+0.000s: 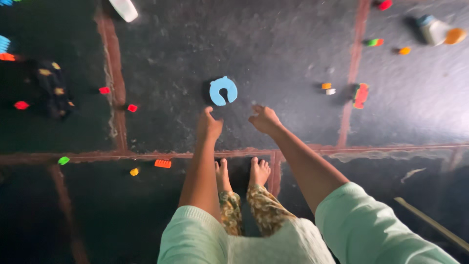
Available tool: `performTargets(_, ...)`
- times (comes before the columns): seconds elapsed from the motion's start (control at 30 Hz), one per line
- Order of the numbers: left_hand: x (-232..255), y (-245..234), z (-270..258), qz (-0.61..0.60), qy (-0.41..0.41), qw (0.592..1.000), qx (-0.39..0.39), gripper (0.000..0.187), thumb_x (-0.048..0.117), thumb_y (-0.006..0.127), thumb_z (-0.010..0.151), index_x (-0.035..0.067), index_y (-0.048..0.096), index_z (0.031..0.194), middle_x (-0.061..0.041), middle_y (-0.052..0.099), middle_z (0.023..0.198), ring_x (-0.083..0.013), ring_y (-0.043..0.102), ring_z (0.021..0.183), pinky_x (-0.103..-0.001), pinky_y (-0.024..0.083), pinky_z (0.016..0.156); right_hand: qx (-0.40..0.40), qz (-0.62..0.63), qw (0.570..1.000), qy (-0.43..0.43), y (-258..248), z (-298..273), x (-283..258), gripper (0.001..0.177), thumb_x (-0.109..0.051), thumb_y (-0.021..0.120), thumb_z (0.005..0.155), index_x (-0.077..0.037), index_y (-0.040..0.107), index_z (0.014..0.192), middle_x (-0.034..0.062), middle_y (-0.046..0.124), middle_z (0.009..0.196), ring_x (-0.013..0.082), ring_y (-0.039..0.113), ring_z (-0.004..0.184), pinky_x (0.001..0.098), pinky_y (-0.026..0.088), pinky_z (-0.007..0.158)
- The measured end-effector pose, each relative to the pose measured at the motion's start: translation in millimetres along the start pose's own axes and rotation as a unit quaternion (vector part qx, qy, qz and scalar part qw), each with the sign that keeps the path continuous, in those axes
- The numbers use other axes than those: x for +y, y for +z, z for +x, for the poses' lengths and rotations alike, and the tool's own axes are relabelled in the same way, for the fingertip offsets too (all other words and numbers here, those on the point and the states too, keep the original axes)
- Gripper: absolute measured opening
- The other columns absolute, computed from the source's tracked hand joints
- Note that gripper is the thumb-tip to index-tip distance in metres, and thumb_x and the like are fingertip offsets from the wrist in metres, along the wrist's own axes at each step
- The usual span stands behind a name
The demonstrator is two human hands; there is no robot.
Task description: The person picks up scattered plastic toys and building blocks from the floor and places them into a cardboard box. The person repeatedly bends down to collect items one by one and deposits them into the box.
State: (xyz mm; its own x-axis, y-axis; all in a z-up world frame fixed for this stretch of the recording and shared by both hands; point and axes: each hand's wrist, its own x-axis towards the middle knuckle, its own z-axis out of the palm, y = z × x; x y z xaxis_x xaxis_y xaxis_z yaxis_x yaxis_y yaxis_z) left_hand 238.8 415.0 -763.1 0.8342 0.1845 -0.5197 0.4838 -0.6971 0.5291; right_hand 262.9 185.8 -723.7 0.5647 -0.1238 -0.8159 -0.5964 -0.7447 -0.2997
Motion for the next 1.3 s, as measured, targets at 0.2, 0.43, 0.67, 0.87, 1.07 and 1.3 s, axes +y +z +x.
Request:
performTargets(0.2,-38,47,75,-0.075,-0.096,0.992,-0.039,0.08,0.032,0.079,0.083,0.001,0.045,0.149,-0.023,0.059,0.143,-0.0373,0.056,0.136,-0.043,0.046,0.112,0.011,0.1,0.995,-0.009,45,94,-13,0.098,-0.028,0.082,0.079,-0.018,0.027,0.16,0.0167,0.067,0.133,0.0251,0.068,0.115,0.0365,0.054,0.095)
performTargets(0.43,-39,85,122,-0.113,-0.125,0.985,-0.044,0.096,0.032,0.087,0.075,-0.003,0.037,0.149,-0.029,0.056,0.139,-0.0426,0.058,0.126,-0.045,0.049,0.104,-0.094,0.304,0.947,0.055,72,159,-20,0.114,-0.023,0.076,0.08,-0.028,-0.003,0.162,0.0121,0.057,0.144,0.024,0.069,0.11,0.0381,0.06,0.08)
performTargets(0.67,-59,109,84,-0.114,-0.053,0.989,-0.075,0.052,0.041,0.078,0.083,0.006,0.07,0.121,-0.02,0.075,0.113,-0.0399,0.071,0.106,-0.05,0.055,0.087,-0.057,0.291,0.951,-0.083,104,158,27,0.063,-0.015,0.08,0.094,-0.005,0.04,0.142,0.0005,0.056,0.109,0.0115,0.063,0.088,0.0338,0.056,0.068)
performTargets(0.87,-55,38,-41,-0.034,0.018,0.992,-0.12,0.051,0.052,0.075,0.089,0.005,0.072,0.107,-0.025,0.071,0.103,-0.0476,0.065,0.101,-0.054,0.052,0.081,0.047,-0.082,0.979,-0.179,68,9,39,0.032,-0.033,0.08,0.085,-0.002,0.071,0.088,0.0224,0.067,0.083,0.0412,0.066,0.076,0.0483,0.054,0.069)
performTargets(1.07,22,-73,-169,-0.114,-0.036,0.982,-0.146,0.04,0.031,0.086,0.078,0.005,0.073,0.106,-0.018,0.077,0.098,-0.0342,0.075,0.095,-0.042,0.057,0.08,0.043,0.148,0.985,-0.073,8,-193,19,0.025,-0.028,0.083,0.079,-0.008,0.073,0.09,0.01,0.066,0.074,0.0235,0.065,0.066,0.0388,0.051,0.062)
performTargets(1.3,133,-196,-232,-0.275,0.003,0.937,-0.216,0.034,0.02,0.085,0.079,0.003,0.073,0.105,-0.006,0.077,0.089,-0.012,0.071,0.082,-0.029,0.056,0.075,0.04,0.26,0.943,-0.206,-118,-349,-45,0.029,-0.021,0.081,0.082,-0.003,0.074,0.103,0.0086,0.07,0.091,0.0178,0.066,0.08,0.0348,0.053,0.071)
